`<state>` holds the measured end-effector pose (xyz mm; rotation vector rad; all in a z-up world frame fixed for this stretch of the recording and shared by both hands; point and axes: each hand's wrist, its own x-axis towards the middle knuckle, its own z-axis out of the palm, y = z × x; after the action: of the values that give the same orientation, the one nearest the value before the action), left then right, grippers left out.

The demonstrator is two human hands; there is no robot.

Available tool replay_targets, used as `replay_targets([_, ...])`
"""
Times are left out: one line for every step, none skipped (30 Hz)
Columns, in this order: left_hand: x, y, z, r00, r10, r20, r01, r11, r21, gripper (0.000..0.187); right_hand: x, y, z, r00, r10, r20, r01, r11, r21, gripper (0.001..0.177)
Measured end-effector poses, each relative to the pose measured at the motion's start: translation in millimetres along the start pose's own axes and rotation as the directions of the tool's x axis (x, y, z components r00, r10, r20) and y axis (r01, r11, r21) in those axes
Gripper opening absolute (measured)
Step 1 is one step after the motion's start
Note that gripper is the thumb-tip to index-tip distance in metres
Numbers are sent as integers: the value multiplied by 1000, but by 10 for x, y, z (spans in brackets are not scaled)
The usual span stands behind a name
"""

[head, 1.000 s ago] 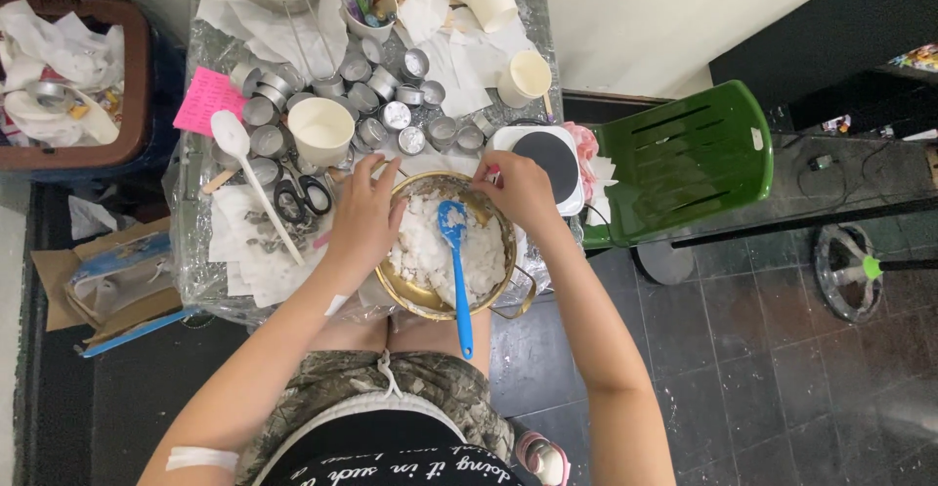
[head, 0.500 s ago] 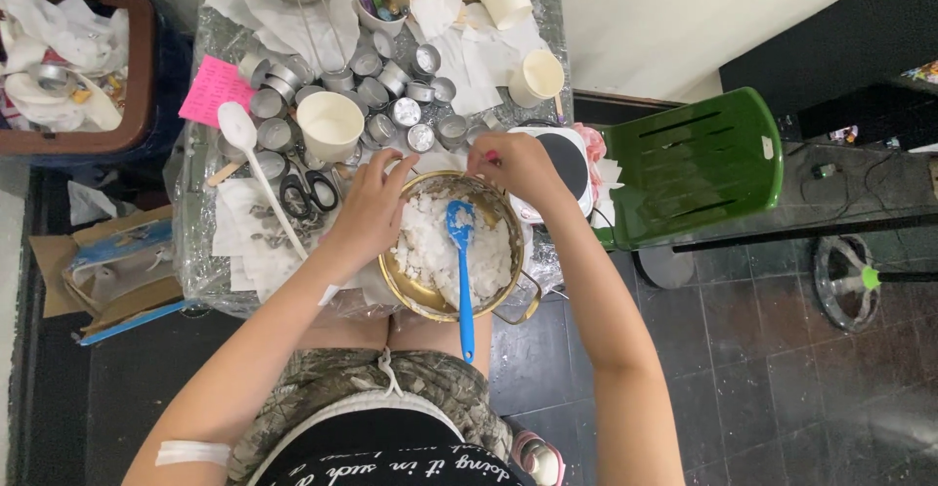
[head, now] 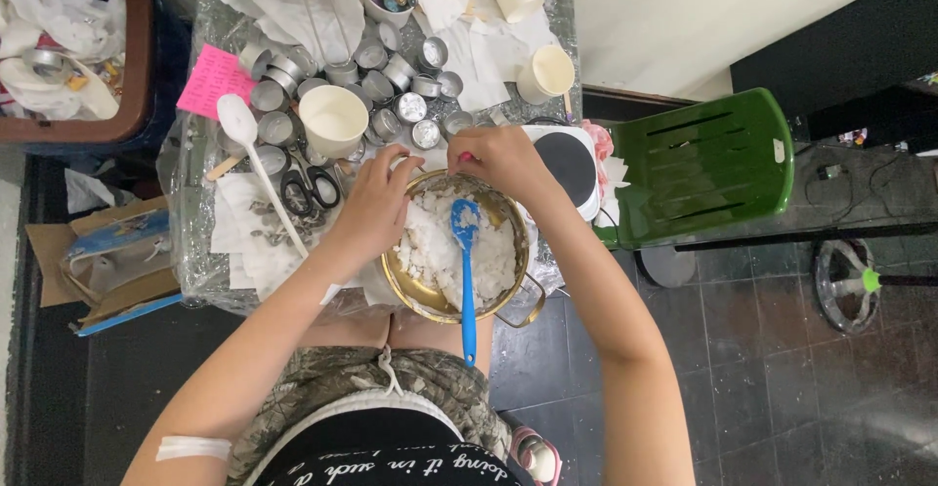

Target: Stirring wax flakes in a pot at a melting station.

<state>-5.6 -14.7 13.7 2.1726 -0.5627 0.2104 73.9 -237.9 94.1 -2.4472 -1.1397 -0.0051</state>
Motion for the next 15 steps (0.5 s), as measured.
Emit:
replay_targets([-2, 5, -2, 1000, -1, 1, 1, 1000, -1, 58, 1, -18, 22, 1000, 1, 1, -1, 1000, 1, 10])
replay_targets([10, 8, -6, 1000, -7, -2, 7, 1000, -5, 57, 13, -27, 35, 1000, -24, -15, 24, 1000, -13, 10])
replay_targets([20, 12, -10, 1000, -13, -6, 13, 1000, -9, 57, 22, -39, 48, 998, -50, -31, 49, 998, -27, 10])
replay_targets([7, 7, -1, 1000, -13, -5, 13, 1000, -9, 57, 21, -45, 48, 998, -48, -32, 48, 999, -27, 10])
replay_targets([-7, 1, 8, 1000, -2, -6, 2, 1000, 6, 57, 20, -52, 49, 999, -43, -13, 43, 999, -18, 9])
replay_targets([3, -12, 12, 1000, 12, -10, -11, 1000, 20, 57, 38, -46, 38, 999, -40, 4, 40, 999, -12, 9])
replay_targets([12, -19, 16, 1000, 14, -11, -14, 1000, 21, 57, 54, -51, 31, 999, -41, 3, 41, 999, -14, 9])
replay_targets([5, -17, 27, 1000, 9, -11, -9, 1000, 19, 56, 57, -63, 28, 998, -65, -5, 65, 998, -27, 9])
replay_targets([-1, -14, 39, 1000, 4, -11, -4, 1000, 17, 56, 59, -75, 26, 996, -88, -13, 88, 995, -41, 8])
replay_targets([0, -18, 36, 1000, 5, -10, -5, 1000, 18, 56, 63, -60, 39, 996, -89, -14, 88, 995, -40, 8])
replay_targets([2, -23, 33, 1000, 7, -10, -6, 1000, 25, 55, 67, -43, 52, 995, -101, 4, 101, 992, -69, 8])
replay_targets([-1, -27, 35, 1000, 8, -8, -8, 999, 31, 55, 64, -28, 69, 994, -110, 24, 112, 989, -97, 8])
replay_targets([0, -33, 33, 1000, 8, -6, -7, 999, 31, 55, 76, -47, 65, 994, -109, 23, 110, 989, -95, 8])
replay_targets([6, -34, 37, 1000, 9, -13, -9, 1000, 19, 55, 82, -64, 54, 991, -133, 24, 135, 986, -94, 9])
replay_targets([11, -35, 40, 1000, 11, -20, -11, 1000, 8, 55, 87, -82, 43, 987, -157, 24, 159, 983, -92, 9])
